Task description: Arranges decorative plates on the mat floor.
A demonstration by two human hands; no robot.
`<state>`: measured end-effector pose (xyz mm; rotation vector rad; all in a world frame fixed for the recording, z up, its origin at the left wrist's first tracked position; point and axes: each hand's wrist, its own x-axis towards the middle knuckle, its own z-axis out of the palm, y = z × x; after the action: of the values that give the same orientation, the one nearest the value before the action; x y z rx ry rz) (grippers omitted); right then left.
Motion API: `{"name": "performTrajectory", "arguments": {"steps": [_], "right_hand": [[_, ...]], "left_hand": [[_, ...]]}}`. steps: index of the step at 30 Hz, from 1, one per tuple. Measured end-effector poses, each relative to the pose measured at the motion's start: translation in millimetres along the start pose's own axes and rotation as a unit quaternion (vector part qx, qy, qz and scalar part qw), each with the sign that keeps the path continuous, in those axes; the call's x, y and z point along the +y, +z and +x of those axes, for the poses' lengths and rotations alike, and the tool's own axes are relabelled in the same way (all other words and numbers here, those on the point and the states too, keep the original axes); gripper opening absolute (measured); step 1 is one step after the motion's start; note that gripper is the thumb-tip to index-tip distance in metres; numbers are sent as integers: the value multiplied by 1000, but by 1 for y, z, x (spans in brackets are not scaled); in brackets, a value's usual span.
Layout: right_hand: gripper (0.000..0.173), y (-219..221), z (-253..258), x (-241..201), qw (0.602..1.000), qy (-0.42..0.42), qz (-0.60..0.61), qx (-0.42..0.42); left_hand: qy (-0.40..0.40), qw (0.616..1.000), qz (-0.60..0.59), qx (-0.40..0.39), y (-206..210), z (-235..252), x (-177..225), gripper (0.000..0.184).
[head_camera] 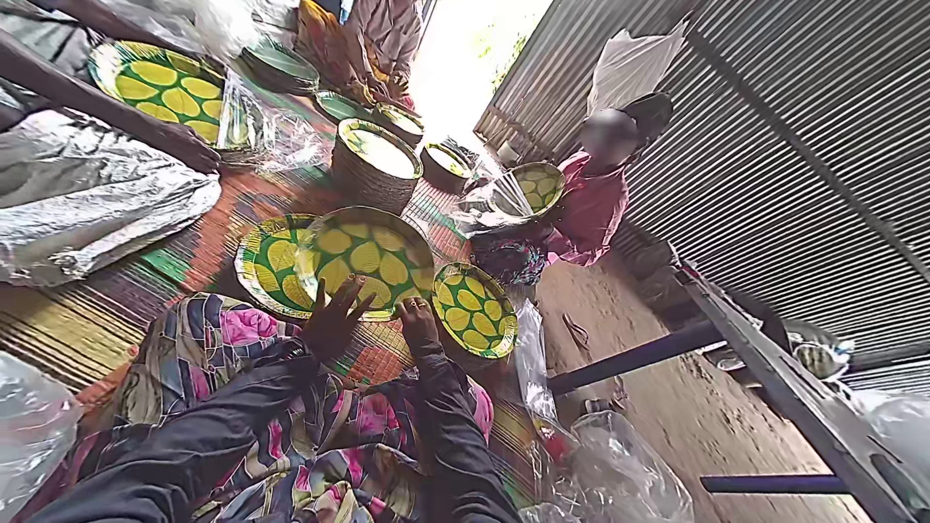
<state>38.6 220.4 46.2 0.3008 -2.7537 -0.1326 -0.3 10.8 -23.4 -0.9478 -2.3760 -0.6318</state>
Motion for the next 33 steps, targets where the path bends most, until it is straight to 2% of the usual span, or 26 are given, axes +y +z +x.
{"name": "performTrajectory", "arguments": {"steps": [2,3,4,5,7,9,11,13,15,18,21,23,24,25,27,29,30,31,32,33], "right_hand": [[40,4,6,15,984,149,37,-95],[47,3,8,24,967,221,38,-118],[53,-2,7,31,947,289,27,-140],[57,-11,7,37,919,348,25,-185],[53,-18,5,48,866,414,14,-278],[39,-19,2,47,842,425,8,-331],[33,-23,5,38,842,422,-5,-336],[33,-27,7,34,850,427,0,-310],[34,-29,7,33,854,443,19,-273],[35,-30,1,37,862,450,36,-232],[39,-39,0,32,890,409,33,-200],[35,-38,-3,22,940,324,21,-102],[32,-27,-5,20,963,265,2,-43],[30,-20,-7,17,979,202,-8,4],[26,-18,-9,4,995,65,-34,73],[25,-16,-7,-7,992,-41,-67,98],[26,-9,-5,-7,990,-61,-66,105],[27,-2,-3,-5,994,-46,-54,89],[29,4,0,0,999,5,-28,47],[33,8,3,7,997,82,7,-12]], "left_hand": [[-102,988,42,-103,3,5,-4,33],[-172,958,60,-220,0,11,-4,27],[-235,917,56,-318,-4,20,-5,30],[-275,885,47,-373,-6,26,-5,32],[-304,860,23,-409,-10,33,-4,33],[-305,856,12,-417,-12,36,-5,35],[-291,861,12,-417,-12,34,-6,38],[-268,869,9,-416,-8,32,-10,42],[-246,875,2,-417,-3,28,-15,53],[-245,874,-9,-420,-2,26,-15,60],[-242,889,-29,-387,-7,25,-9,67],[-190,944,-40,-266,0,15,-7,71],[-137,973,-36,-181,4,10,-7,66],[-90,987,-29,-133,1,10,-5,60],[-27,985,-19,-167,-22,15,3,59],[26,993,-18,-110,-24,11,6,74],[34,996,-18,-79,-20,10,5,78],[29,998,-7,-57,-15,10,2,74],[3,998,7,-55,-9,10,-1,52],[-51,995,21,-85,-3,11,-5,29]]}}
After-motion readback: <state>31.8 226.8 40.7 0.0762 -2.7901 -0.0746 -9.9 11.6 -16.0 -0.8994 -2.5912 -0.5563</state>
